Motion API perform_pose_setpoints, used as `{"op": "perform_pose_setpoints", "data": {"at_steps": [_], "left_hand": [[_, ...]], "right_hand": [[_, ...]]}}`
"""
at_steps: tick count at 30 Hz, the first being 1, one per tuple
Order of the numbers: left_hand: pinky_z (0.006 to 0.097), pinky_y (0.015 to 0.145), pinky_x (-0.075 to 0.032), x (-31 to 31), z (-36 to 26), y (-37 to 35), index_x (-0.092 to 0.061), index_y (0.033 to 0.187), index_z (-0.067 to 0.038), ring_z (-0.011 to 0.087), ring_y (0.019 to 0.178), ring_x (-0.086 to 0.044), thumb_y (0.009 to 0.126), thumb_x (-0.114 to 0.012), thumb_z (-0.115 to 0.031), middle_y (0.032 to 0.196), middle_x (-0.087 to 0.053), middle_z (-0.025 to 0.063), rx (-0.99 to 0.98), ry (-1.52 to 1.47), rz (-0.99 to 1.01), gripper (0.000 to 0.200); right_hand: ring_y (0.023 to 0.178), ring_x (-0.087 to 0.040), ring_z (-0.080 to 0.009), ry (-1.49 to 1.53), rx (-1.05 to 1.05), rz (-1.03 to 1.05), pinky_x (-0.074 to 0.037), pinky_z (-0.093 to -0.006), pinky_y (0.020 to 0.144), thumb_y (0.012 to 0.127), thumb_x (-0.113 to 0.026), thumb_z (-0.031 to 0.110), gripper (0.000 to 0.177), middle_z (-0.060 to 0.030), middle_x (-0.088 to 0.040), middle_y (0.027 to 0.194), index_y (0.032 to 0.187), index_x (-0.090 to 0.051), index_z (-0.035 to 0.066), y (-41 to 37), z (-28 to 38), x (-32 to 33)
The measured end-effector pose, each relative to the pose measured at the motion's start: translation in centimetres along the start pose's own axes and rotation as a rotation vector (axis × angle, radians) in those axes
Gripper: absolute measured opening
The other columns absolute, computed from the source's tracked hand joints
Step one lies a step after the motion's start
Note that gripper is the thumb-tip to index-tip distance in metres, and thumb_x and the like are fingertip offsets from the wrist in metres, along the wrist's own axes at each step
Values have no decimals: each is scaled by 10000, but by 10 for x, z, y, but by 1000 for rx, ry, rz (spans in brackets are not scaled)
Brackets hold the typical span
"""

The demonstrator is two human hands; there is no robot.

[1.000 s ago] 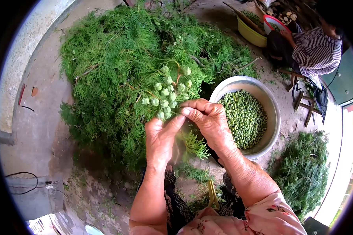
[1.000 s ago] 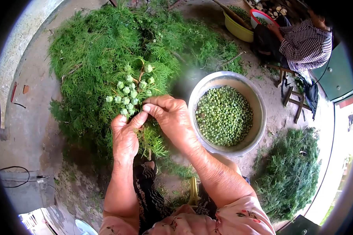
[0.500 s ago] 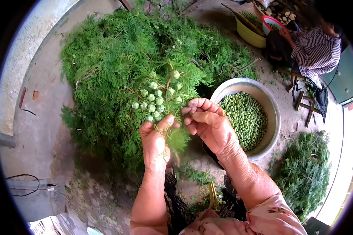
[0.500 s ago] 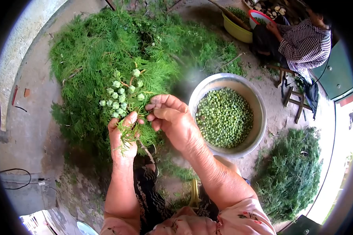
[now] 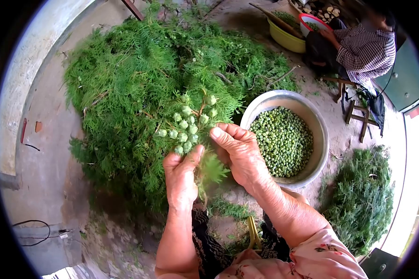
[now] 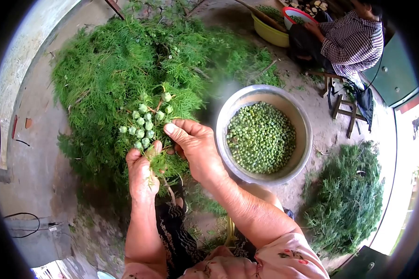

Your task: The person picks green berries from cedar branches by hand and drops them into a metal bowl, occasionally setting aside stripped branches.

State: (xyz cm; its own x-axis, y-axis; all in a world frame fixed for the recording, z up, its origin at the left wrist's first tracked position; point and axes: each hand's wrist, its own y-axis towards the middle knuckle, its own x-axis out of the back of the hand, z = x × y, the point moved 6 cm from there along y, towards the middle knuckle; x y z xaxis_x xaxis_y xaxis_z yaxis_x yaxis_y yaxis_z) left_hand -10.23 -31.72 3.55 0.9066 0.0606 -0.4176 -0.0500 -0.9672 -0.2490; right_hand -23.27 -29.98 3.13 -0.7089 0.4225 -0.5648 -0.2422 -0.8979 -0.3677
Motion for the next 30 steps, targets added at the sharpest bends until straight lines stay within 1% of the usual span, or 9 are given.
{"op": "perform_pose_setpoints", "data": {"at_steps": [4, 8, 13, 16, 19, 20, 24, 28, 30], "left_hand": [[215, 460, -421, 2, 4, 3, -643, 705, -62, 78, 539, -561, 769, -674, -27, 705, -645, 45, 16, 63, 80, 79], [228, 355, -379, 9, 15, 4, -564, 746, -99, 174, 581, -613, 767, -684, -61, 727, -630, 70, 55, 27, 31, 127], [242, 492, -420, -10, 10, -7, -602, 823, -57, 137, 566, -547, 821, -628, -110, 693, -605, 55, 147, -78, 65, 59], [222, 461, -398, -10, 11, -7, -586, 839, -57, 115, 547, -520, 827, -625, -121, 663, -585, 41, 155, -76, 33, 76], [253, 450, -486, -3, 15, -2, -605, 838, -16, 210, 586, -625, 786, -645, -30, 746, -644, 113, 128, -281, 53, 67], [199, 384, -341, 5, 20, -2, -547, 889, -74, 96, 535, -505, 824, -637, -150, 660, -565, 25, 193, -151, -7, 135], [210, 394, -387, 3, 8, -1, -546, 855, -78, 120, 588, -565, 804, -654, -112, 723, -591, 48, 77, -112, -36, 125], [238, 454, -479, 15, 8, 5, -577, 801, -77, 151, 651, -608, 775, -663, -24, 764, -616, 61, -74, -109, -121, 104], [228, 576, -484, 14, 5, 3, -640, 745, -61, 112, 639, -601, 755, -658, 40, 775, -655, 51, -77, -52, -71, 104]], "right_hand": [[523, -434, -37, 28, 22, 17, -334, -180, 475, 786, -686, 155, 96, 49, -559, 627, 823, -642, 78, 5, -1, 3], [543, -474, -73, 73, -27, 80, -383, -197, 497, 831, -635, 177, 124, 14, -554, 638, 774, -600, 73, 5, -3, 6], [564, -496, -107, 301, -122, 48, -427, -233, 508, 863, -587, 165, 137, -22, -549, 678, 792, -564, 50, 1, -11, 3], [590, -501, -116, 378, -148, 46, -436, -241, 525, 863, -588, 170, 139, -29, -545, 707, 813, -550, 46, 0, -16, 4], [633, -513, -131, 516, -124, 68, -450, -253, 555, 860, -590, 166, 139, -44, -540, 752, 845, -531, 42, 5, -20, 7], [649, -517, -138, 574, -111, 79, -456, -258, 567, 861, -588, 162, 140, -51, -537, 766, 853, -523, 39, 7, -19, 8], [631, -532, -152, 404, -85, 37, -508, -307, 611, 904, -513, 151, 136, -51, -518, 725, 847, -496, 28, 1, -4, -1], [638, -532, -174, 439, -77, 10, -449, -273, 546, 865, -559, 151, 123, -83, -553, 774, 822, -520, 43, -2, 3, 3], [513, -454, -98, 197, 69, 86, -341, -207, 442, 860, -582, 167, 126, -16, -536, 679, 833, -564, 45, -1, 12, 5]]}}
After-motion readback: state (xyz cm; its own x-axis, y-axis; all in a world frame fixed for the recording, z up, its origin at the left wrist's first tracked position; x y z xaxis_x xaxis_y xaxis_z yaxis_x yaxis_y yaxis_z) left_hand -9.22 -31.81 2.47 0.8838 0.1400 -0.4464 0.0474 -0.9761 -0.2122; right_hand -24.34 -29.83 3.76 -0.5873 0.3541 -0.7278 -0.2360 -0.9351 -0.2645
